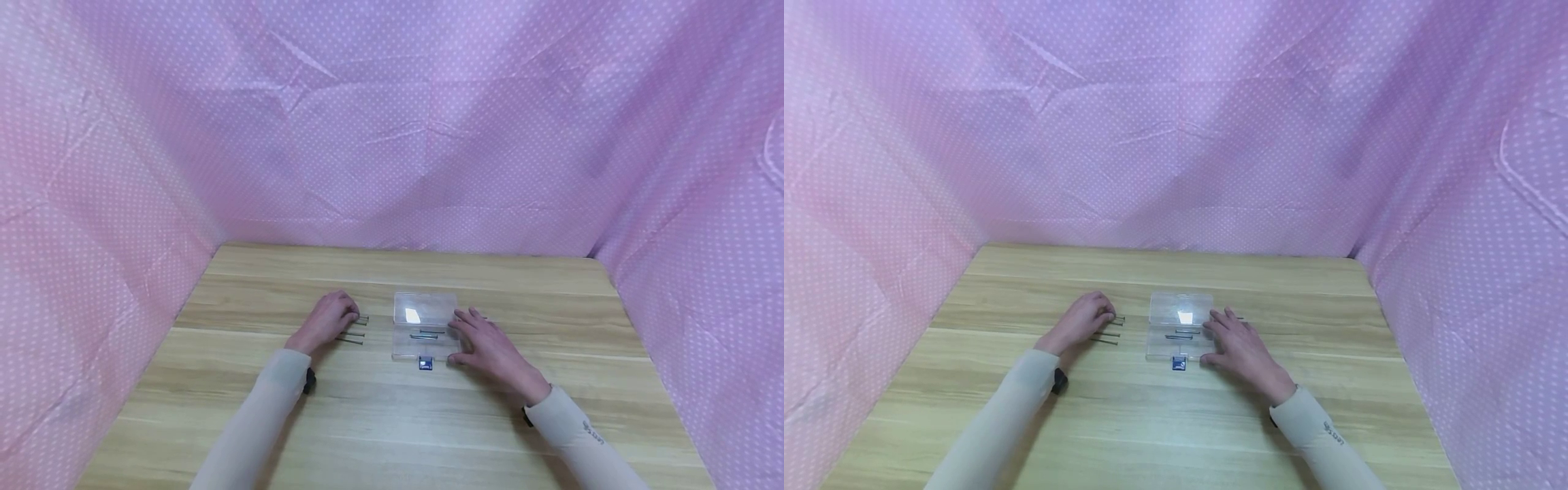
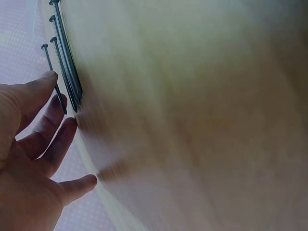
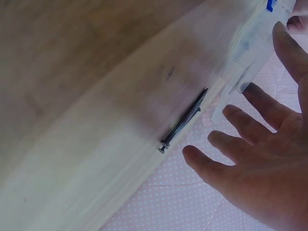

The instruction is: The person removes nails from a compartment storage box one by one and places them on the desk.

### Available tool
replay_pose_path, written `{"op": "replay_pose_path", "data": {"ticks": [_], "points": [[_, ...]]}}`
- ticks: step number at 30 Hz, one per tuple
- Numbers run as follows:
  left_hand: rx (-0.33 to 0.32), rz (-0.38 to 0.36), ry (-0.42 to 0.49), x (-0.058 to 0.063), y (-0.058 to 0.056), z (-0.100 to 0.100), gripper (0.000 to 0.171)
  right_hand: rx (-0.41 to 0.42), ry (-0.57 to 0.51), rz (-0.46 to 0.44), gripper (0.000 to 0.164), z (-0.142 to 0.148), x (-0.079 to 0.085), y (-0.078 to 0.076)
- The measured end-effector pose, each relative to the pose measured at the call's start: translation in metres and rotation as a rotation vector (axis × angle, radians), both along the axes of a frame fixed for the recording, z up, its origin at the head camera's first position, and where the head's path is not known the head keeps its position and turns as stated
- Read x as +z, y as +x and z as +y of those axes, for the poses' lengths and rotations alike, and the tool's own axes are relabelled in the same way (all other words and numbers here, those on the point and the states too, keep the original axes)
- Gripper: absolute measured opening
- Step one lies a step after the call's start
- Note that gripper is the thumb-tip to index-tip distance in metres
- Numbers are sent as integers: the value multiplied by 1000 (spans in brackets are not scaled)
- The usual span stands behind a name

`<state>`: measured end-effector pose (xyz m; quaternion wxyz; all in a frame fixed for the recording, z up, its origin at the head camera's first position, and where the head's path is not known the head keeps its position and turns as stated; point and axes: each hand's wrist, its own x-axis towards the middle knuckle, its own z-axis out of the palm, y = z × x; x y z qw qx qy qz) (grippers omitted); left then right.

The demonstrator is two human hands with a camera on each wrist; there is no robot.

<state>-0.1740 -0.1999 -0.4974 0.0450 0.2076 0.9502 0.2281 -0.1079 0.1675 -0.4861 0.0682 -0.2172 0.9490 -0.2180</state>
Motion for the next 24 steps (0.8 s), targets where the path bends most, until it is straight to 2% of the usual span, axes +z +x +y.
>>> {"op": "replay_pose_path", "data": {"ticks": [8, 24], "points": [[9, -33, -9, 0, -4, -2, 7, 1, 3, 1, 77, -1, 1, 0], [18, -10, 6, 1, 0, -2, 4, 4, 7, 6, 77, 0, 0, 0]]}}
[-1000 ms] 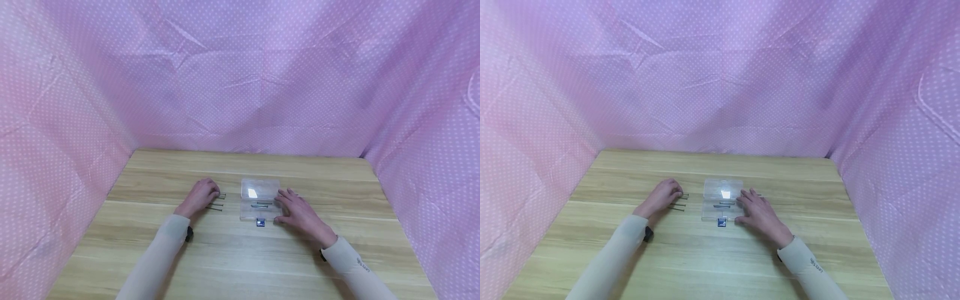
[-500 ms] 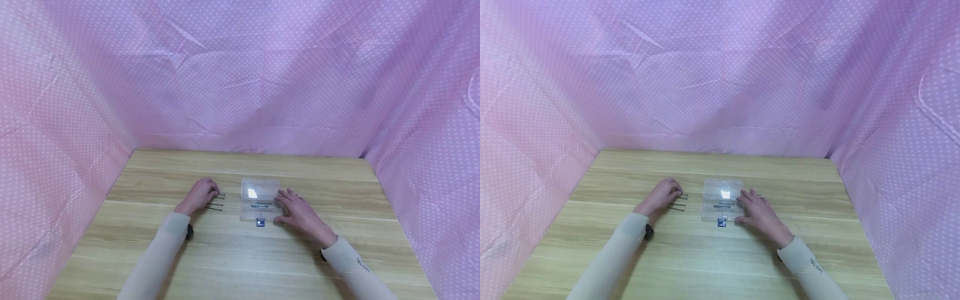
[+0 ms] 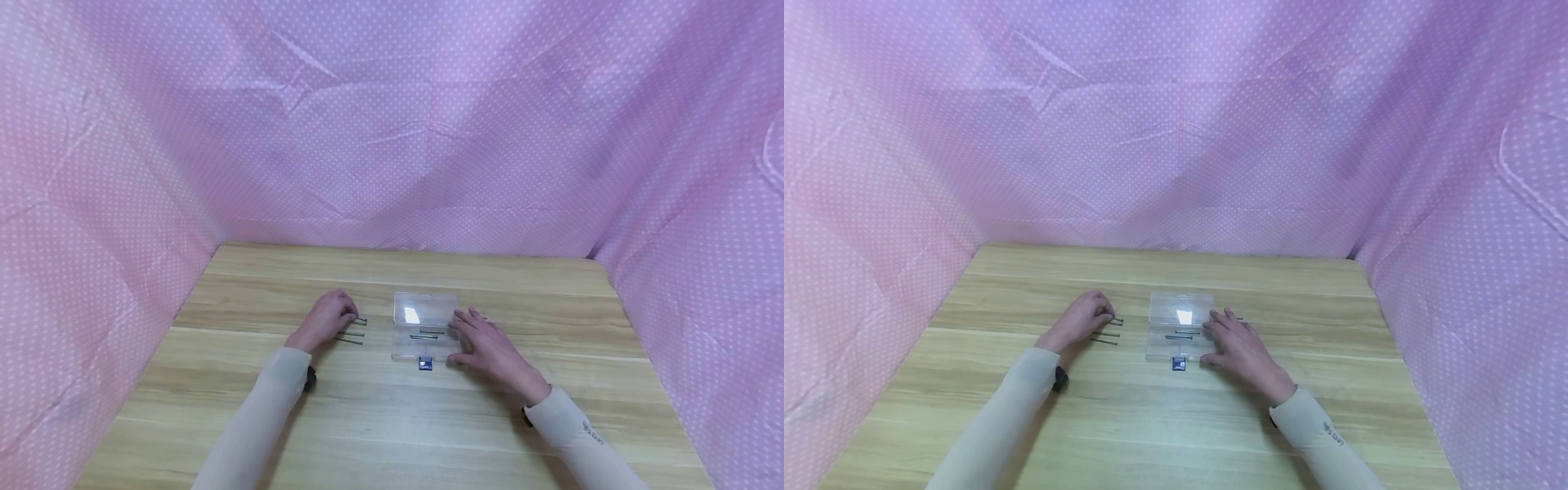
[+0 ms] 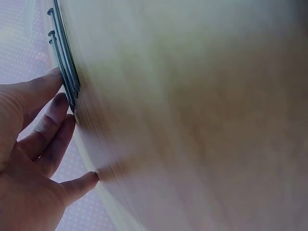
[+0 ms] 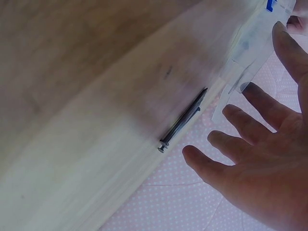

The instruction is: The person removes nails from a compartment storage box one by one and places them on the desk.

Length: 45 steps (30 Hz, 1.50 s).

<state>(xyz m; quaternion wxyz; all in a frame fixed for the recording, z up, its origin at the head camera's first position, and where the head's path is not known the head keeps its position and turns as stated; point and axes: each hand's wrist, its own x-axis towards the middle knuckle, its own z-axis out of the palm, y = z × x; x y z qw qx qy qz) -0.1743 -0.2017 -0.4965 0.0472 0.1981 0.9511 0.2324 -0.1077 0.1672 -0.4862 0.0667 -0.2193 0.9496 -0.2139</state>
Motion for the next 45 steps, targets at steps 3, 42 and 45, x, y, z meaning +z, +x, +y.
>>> {"op": "replay_pose_path", "data": {"ticks": [3, 42, 45], "points": [[-3, -3, 2, 2, 0, 0, 5, 0, 1, 1, 77, 0, 0, 0], [-198, 173, 46, 26, 32, 77, 21, -18, -19, -28, 77, -1, 1, 0], [-208, 146, 23, 24, 32, 86, 20, -23, -22, -29, 77, -1, 2, -1]]}}
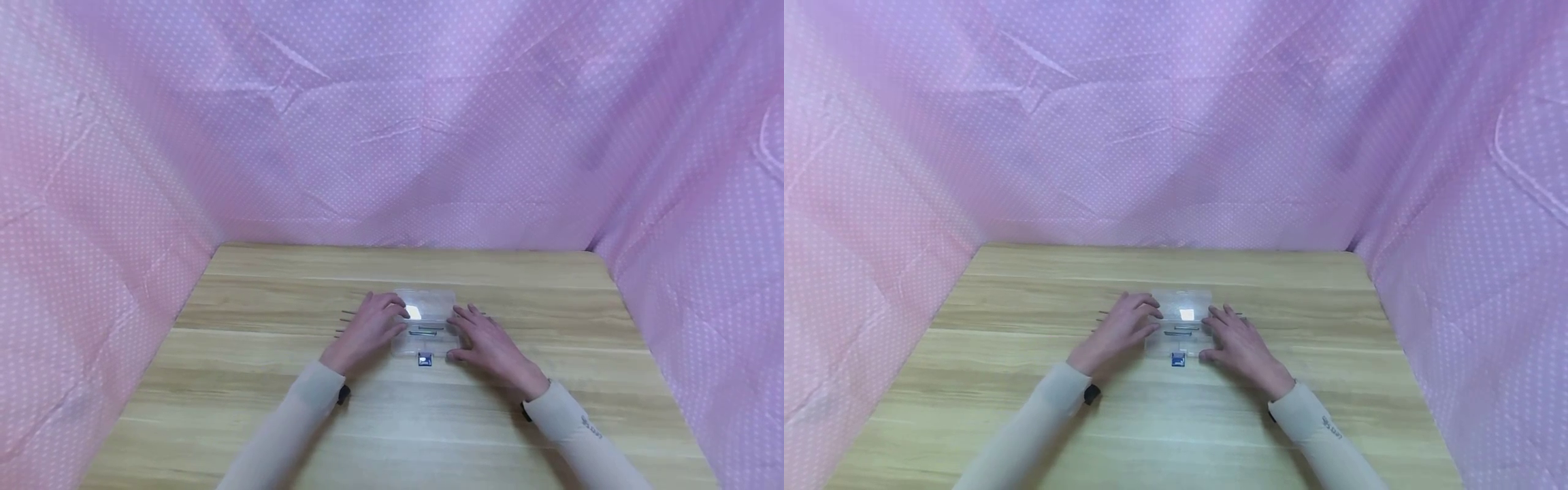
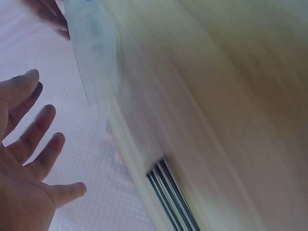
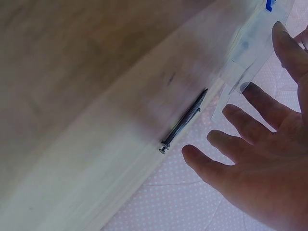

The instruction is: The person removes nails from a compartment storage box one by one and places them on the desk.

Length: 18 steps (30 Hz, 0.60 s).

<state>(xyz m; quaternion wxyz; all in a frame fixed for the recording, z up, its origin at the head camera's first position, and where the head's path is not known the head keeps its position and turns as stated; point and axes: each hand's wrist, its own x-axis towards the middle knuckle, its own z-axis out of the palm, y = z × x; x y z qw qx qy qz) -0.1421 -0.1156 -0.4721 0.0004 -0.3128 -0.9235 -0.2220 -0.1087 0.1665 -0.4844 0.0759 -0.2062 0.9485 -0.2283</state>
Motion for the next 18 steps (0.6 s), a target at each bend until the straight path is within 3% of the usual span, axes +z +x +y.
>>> {"op": "replay_pose_path", "data": {"ticks": [9, 18], "points": [[-23, -49, -60, -5, -5, 17, 16, 4, 2, 4, 76, 1, 2, -2], [-23, -38, -100, -13, -9, 23, 14, 16, -4, 10, 76, 1, 2, -1]]}}
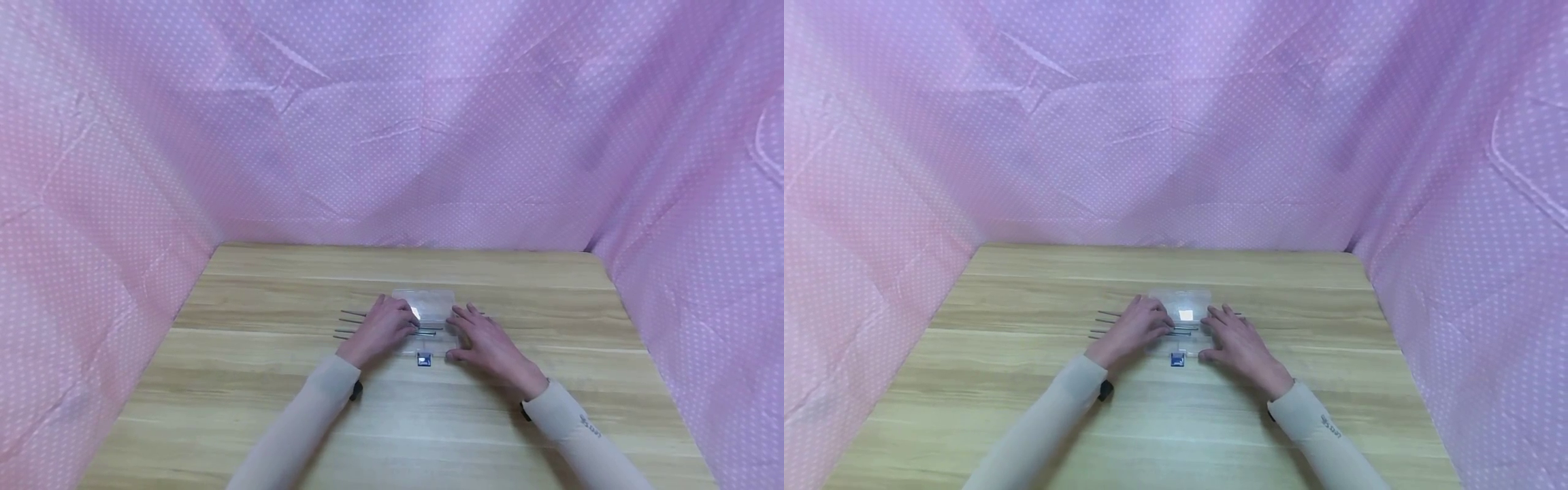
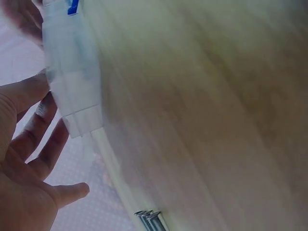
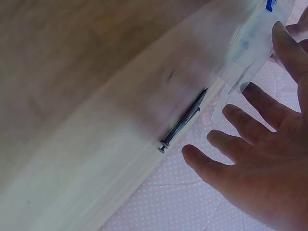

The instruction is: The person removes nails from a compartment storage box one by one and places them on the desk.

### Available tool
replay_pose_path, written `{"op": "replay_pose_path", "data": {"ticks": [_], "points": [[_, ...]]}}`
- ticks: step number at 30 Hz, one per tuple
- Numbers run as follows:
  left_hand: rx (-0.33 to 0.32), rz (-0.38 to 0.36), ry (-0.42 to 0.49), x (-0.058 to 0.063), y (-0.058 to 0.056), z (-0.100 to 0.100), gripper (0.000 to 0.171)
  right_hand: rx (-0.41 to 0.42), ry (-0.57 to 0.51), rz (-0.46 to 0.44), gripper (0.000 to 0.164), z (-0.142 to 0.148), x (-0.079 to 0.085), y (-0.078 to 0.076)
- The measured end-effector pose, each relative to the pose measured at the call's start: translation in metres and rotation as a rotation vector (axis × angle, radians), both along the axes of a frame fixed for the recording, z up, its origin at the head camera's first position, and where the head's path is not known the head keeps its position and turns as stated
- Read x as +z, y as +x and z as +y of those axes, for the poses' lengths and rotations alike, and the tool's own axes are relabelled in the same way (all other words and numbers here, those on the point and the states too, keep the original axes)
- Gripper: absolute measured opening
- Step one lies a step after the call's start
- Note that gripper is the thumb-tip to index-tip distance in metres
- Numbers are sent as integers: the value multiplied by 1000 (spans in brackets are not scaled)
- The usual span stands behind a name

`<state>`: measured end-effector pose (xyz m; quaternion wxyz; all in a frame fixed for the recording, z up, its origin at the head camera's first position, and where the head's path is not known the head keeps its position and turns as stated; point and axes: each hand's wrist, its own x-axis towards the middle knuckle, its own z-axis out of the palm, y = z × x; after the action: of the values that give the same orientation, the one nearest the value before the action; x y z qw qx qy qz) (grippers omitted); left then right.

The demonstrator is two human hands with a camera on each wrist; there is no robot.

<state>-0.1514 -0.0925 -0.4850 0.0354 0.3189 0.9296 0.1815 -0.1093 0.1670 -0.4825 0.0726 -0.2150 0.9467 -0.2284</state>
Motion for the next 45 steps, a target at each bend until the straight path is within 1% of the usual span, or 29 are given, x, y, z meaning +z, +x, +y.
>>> {"op": "replay_pose_path", "data": {"ticks": [9, 14, 19, 25, 28, 32, 35, 41, 45], "points": [[-47, 5, 27, -9, -7, 4, 13, 16, 6, 17, 77, 1, -2, 0], [-68, -17, -13, -10, -13, 9, 13, 15, 13, 10, 78, 1, -1, 1], [-81, -14, -52, -9, -17, 13, 13, 13, 16, 11, 77, 2, -1, 3], [-85, -34, -65, -7, -17, 14, 13, 12, 20, 10, 77, 1, -1, 3], [-101, -32, -89, -5, -18, 13, 14, 13, 21, 13, 77, 1, -1, 2], [-129, -20, -142, -3, -18, 12, 15, 13, 21, 17, 77, 1, -1, 2], [-146, -8, -158, -2, -18, 11, 15, 8, 21, 13, 77, 0, -1, 2], [-165, 14, -151, -2, -19, 9, 12, 1, 25, 5, 77, 0, -1, 2], [-166, 7, -141, -2, -18, 9, 12, 0, 23, 5, 76, 0, -1, 2]]}}
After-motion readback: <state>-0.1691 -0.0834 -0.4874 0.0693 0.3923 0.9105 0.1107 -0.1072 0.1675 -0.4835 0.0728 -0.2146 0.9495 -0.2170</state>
